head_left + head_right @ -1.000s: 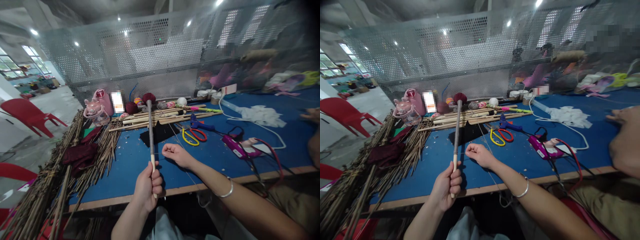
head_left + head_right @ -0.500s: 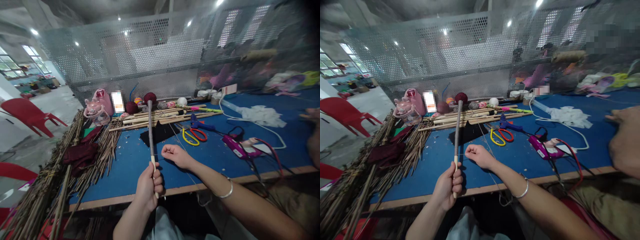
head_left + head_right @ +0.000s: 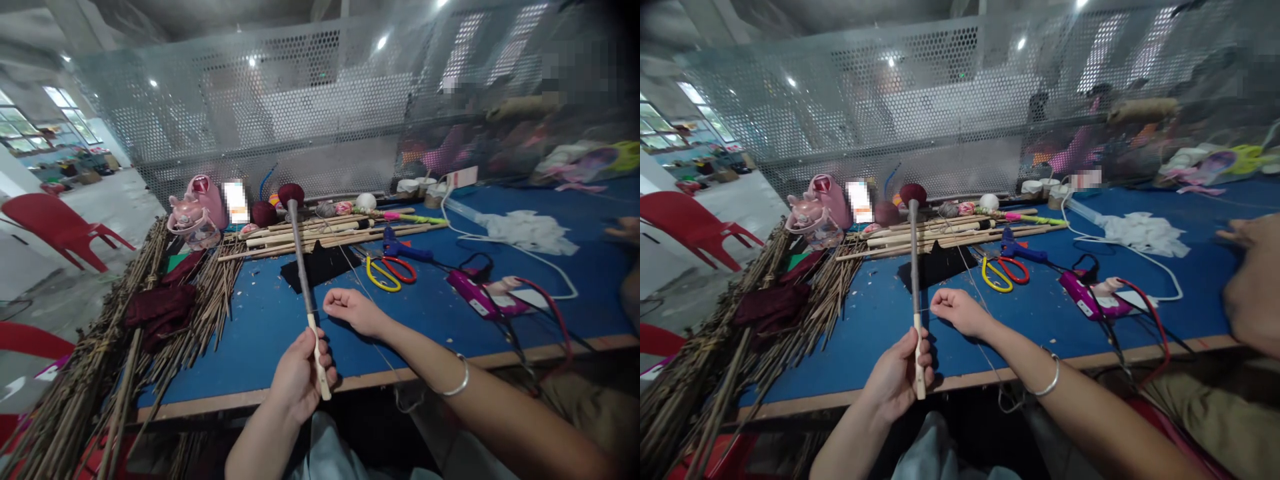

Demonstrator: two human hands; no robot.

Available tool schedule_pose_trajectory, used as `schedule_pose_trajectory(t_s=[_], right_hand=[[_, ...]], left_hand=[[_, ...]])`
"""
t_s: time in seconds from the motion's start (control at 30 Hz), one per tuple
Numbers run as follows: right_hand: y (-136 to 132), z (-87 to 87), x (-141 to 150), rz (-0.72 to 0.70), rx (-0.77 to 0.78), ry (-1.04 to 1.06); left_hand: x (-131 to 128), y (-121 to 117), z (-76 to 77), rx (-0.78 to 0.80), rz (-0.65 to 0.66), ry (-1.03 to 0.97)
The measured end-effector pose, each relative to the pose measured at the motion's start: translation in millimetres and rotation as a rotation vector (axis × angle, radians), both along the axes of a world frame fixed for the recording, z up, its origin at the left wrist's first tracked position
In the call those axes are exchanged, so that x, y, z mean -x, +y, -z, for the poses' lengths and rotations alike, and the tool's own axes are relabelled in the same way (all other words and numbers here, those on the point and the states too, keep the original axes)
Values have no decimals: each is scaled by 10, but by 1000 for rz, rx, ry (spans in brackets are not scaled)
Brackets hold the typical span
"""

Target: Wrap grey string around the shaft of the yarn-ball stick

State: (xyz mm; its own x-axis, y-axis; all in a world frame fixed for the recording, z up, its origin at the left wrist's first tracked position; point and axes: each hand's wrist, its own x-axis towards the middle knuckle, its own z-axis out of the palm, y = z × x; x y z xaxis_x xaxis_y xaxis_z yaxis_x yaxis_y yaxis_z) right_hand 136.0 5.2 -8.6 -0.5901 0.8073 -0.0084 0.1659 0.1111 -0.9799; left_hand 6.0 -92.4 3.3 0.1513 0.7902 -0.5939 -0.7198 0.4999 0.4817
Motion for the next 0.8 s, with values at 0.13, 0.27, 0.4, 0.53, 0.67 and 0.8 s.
schedule_pose_trajectory(t_s=[0.13,0.27,0.4,0.53,0.67,0.8], right_hand=[[-19,-5,-3,12,0,-7],[-17,-14,-11,20,-2,-11],[-5,-14,-21,22,-2,1],[-9,-16,-15,31,-16,9],[-14,-35,-4,42,-44,10],[21,-71,8,73,-89,-4]], left_hand=[[-3,13,-18,-38,-81,-27],[-11,16,-11,-111,-73,70],[-19,8,7,-120,-39,96],[-5,5,5,-86,20,47],[52,28,-19,-12,10,-85],[85,33,-28,36,58,-165]])
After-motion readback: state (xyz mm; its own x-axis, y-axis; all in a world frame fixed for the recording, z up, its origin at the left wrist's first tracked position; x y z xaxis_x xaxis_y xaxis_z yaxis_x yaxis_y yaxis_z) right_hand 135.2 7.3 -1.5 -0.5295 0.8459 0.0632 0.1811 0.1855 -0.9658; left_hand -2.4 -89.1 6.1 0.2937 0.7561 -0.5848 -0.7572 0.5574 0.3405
